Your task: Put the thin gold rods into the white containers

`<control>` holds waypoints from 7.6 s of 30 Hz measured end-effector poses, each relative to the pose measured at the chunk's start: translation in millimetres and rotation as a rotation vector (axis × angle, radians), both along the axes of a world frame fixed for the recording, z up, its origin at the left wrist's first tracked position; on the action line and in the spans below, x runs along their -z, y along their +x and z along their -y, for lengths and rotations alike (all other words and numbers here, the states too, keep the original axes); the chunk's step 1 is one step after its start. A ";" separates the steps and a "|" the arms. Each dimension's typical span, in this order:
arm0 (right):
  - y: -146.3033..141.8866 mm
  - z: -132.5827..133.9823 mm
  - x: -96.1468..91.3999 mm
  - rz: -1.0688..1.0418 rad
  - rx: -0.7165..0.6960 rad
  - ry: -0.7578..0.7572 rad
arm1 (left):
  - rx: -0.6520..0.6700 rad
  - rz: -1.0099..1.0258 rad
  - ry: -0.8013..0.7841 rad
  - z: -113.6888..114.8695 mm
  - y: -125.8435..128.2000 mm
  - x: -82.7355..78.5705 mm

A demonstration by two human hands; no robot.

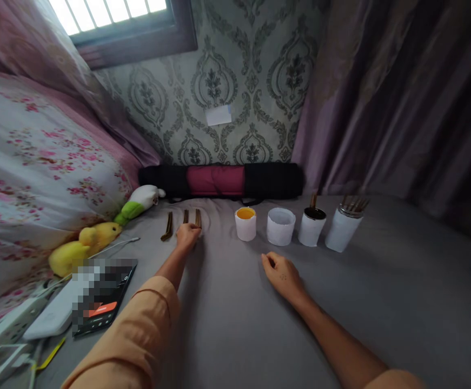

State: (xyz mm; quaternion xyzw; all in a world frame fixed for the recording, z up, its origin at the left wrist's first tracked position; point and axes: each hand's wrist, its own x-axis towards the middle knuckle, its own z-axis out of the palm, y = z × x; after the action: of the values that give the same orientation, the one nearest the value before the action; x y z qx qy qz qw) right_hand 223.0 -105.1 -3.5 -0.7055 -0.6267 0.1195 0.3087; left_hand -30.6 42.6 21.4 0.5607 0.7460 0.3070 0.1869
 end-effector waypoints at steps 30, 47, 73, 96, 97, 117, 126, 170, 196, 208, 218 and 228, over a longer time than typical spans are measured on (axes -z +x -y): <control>0.1 -1.2 3.7 0.016 -0.010 -0.001 | 0.128 1.271 -0.091 62.0 67.0 21.8; 0.4 0.2 0.3 -0.023 -0.031 -0.004 | 0.204 1.270 0.029 92.5 82.7 29.0; 6.9 -3.3 4.1 -0.377 -0.137 0.040 | 0.401 0.707 0.308 134.1 101.1 18.6; -2.7 6.5 -15.5 -0.770 -0.259 0.128 | 0.710 -0.201 0.559 141.7 93.6 18.4; -3.2 6.8 -16.3 -0.781 -0.263 0.128 | 0.719 -0.229 0.552 142.3 93.4 17.2; -7.5 11.2 -24.2 -0.928 -0.258 0.092 | 0.803 -0.437 0.451 146.3 93.3 8.9; -7.6 10.1 -21.4 -0.937 -0.239 0.069 | 0.769 -0.326 0.436 146.0 95.2 13.0; 6.6 4.1 -17.5 -0.822 -0.218 0.072 | 0.597 1.440 -0.627 141.4 108.1 14.1; 21.3 3.4 -42.2 -0.754 -0.167 0.083 | 0.684 1.480 -0.658 140.5 106.6 23.3; 41.2 -5.3 -72.5 -0.714 -0.080 0.201 | 0.670 1.467 -0.641 140.1 106.7 23.0; 52.2 -5.6 -77.4 -0.694 -0.008 0.258 | 0.647 1.469 -0.627 139.5 107.4 25.3; 60.3 0.2 -73.4 -0.695 -0.005 0.241 | 0.634 1.470 -0.642 137.7 107.2 26.7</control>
State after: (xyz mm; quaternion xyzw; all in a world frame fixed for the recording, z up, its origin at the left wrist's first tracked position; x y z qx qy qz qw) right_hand 283.3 -105.3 69.9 -0.5799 -0.4958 0.2780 0.5836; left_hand 76.6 -95.1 -5.3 0.3215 0.2946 0.2997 0.8486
